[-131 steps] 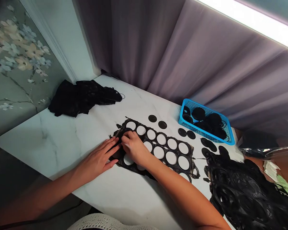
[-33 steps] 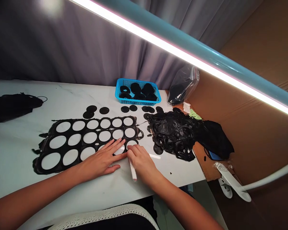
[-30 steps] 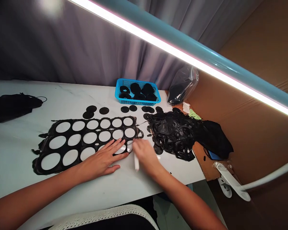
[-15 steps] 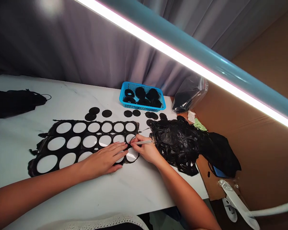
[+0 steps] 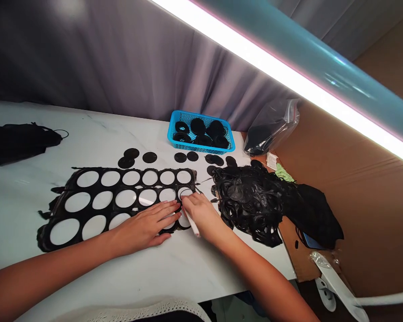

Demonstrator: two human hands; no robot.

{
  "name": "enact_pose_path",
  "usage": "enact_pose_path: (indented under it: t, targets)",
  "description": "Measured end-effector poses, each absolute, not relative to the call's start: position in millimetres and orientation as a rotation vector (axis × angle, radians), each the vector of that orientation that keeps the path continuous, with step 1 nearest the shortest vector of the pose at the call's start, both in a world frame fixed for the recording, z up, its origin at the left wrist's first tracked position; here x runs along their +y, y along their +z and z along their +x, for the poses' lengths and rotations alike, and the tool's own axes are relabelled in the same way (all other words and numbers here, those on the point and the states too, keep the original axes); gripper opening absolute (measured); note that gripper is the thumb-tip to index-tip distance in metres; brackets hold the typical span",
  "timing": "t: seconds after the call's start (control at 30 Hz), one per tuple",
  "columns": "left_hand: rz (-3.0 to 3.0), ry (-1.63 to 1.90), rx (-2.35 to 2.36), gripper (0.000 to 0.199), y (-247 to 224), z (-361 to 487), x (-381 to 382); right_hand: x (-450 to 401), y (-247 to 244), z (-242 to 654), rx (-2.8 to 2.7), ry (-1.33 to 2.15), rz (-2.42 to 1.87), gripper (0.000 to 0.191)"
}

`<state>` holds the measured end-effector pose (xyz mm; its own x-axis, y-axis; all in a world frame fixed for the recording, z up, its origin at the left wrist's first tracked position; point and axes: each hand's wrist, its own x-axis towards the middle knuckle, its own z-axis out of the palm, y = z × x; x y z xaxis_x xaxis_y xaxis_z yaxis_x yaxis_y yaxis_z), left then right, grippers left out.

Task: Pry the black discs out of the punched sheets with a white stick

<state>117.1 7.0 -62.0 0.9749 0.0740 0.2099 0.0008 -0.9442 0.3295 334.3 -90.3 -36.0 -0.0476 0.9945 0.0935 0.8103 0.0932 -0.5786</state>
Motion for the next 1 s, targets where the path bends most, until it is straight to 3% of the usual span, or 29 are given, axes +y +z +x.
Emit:
enact_pose_path:
  t: [0.27, 0.53, 0.7, 0.8, 1.0]
  targets:
    - [2.81, 0.3, 0.046, 0.053, -60, 117, 6, -88, -33, 346, -1.406, 0.928, -1.68, 0.014]
    - [2.808, 0.341, 0.04, 0.053, -59, 118, 6, -84, -34, 347, -1.467, 0.906, -1.686, 0.015]
    - [2.794, 0.34, 0.044, 0.05, -60, 118, 6, -90, -36, 331, -1.927, 0.541, -1.775, 0.007]
    - [2.783, 0.328, 0.047, 0.051, -61, 119, 6, -87, -38, 335, -2.175, 0.273, -1.78, 0.012]
    - [2.701, 0.327, 0.039, 0.046, -51, 114, 7, -56, -30, 417, -1.388, -0.028, -2.066, 0.015]
